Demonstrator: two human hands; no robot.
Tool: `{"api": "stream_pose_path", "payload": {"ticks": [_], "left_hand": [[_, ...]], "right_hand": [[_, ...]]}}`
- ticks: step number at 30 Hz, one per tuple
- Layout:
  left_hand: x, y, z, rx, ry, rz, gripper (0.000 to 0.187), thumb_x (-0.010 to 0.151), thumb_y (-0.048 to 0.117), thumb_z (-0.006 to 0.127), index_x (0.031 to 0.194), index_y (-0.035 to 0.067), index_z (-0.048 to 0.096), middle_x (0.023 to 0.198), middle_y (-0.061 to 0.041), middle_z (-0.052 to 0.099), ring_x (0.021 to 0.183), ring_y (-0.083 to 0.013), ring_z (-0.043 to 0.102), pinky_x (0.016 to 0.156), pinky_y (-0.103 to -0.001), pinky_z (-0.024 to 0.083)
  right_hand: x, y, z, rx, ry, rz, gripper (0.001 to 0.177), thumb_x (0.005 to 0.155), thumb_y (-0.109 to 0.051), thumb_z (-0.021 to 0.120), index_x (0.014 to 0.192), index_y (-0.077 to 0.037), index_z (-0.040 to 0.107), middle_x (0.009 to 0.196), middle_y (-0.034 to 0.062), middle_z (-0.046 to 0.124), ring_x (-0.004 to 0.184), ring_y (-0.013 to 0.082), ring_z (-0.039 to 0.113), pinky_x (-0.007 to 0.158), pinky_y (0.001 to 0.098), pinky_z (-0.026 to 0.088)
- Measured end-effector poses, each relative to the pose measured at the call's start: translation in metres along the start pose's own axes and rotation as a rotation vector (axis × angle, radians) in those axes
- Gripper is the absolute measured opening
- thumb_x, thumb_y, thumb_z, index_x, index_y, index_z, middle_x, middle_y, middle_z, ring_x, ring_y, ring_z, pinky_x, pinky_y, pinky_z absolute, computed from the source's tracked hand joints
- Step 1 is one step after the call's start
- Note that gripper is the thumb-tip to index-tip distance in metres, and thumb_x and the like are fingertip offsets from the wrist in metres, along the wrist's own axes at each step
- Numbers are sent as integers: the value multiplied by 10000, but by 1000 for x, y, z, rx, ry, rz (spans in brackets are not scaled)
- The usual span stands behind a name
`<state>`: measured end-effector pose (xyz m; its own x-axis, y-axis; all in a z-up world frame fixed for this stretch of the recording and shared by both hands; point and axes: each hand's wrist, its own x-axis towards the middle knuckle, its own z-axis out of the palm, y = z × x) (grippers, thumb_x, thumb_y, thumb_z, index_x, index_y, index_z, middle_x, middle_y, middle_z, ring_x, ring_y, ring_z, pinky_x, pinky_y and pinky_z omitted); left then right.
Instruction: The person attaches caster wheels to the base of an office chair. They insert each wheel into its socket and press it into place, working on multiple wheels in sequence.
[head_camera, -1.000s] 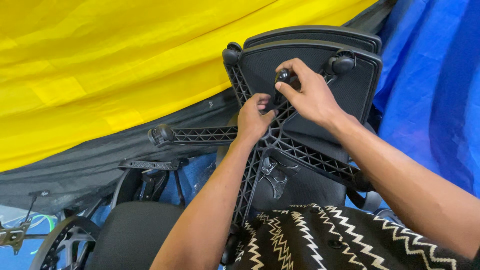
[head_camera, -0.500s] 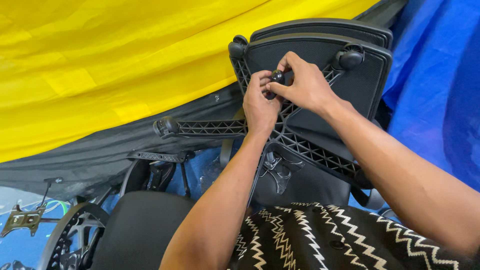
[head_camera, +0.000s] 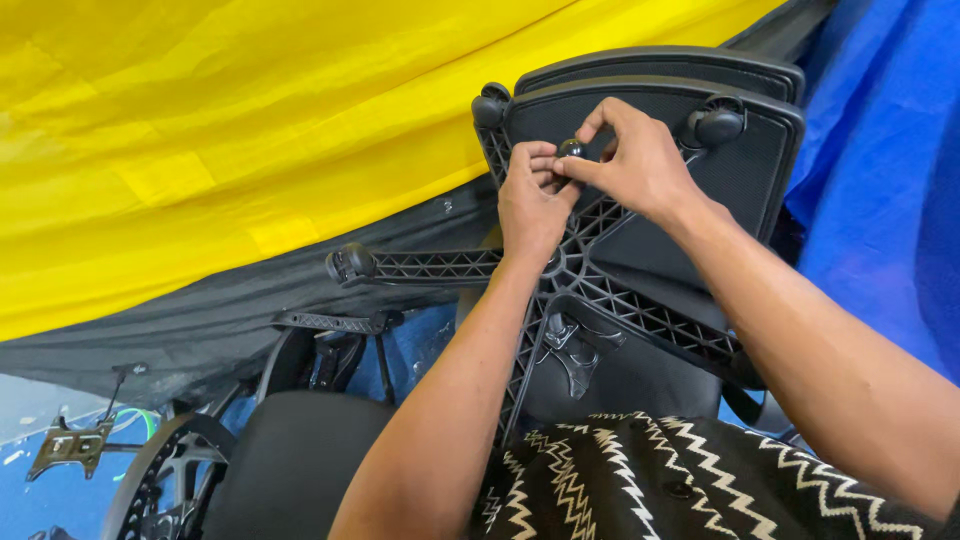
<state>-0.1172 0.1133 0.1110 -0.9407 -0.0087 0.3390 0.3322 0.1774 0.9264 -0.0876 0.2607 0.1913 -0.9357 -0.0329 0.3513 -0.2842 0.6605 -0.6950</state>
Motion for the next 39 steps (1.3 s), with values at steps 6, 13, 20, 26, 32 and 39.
{"api": "stream_pose_path", "payload": {"ticks": [6,13,20,26,32,39], "left_hand": [[9,-15,-1,-164,-167,66,455,854,-54,653,1260,22,464,1151,-128,692,1052,-163,717,884,-302,593],[2,-1,5,397,93,258,526,762,112,926,1183,191,622,1125,-142,664,1016,-234,691,843,-320,578],[1,8,-2,18,-74,11,596,849,36,718,1370,94,434,1128,-131,769,1014,-180,760,880,-306,576],[0,12,2,110,59,186,689,716,-18,819,1285,51,437,1172,-175,661,1032,-242,705,844,-336,579],[-4,13,-2,-4,-40,13,632,813,24,747,1366,63,442,1138,-152,744,1036,-200,752,900,-299,601],[-1,14,-7,13,-68,94,846,720,69,835,1419,73,358,1228,-129,697,1076,-203,701,921,-324,547]], "right_hand": [[3,0,-5,214,-135,3,328,906,-223,686,1203,-100,751,939,31,767,713,129,690,693,304,566],[0,-5,3,116,24,-39,319,856,-230,845,1053,-4,738,898,92,752,756,141,687,679,311,550],[-2,-2,7,148,-33,-142,306,906,-196,755,1181,-63,747,951,70,753,780,147,710,719,295,557],[-5,2,5,127,11,-113,282,898,-191,812,1103,-18,724,922,73,741,786,133,701,698,306,557],[-8,-1,3,275,-49,-68,295,905,-151,771,1156,-17,692,1000,51,734,761,122,663,676,295,555],[-5,2,6,192,-59,-123,264,919,-133,789,1151,-18,735,977,56,756,822,88,702,731,271,564]]}}
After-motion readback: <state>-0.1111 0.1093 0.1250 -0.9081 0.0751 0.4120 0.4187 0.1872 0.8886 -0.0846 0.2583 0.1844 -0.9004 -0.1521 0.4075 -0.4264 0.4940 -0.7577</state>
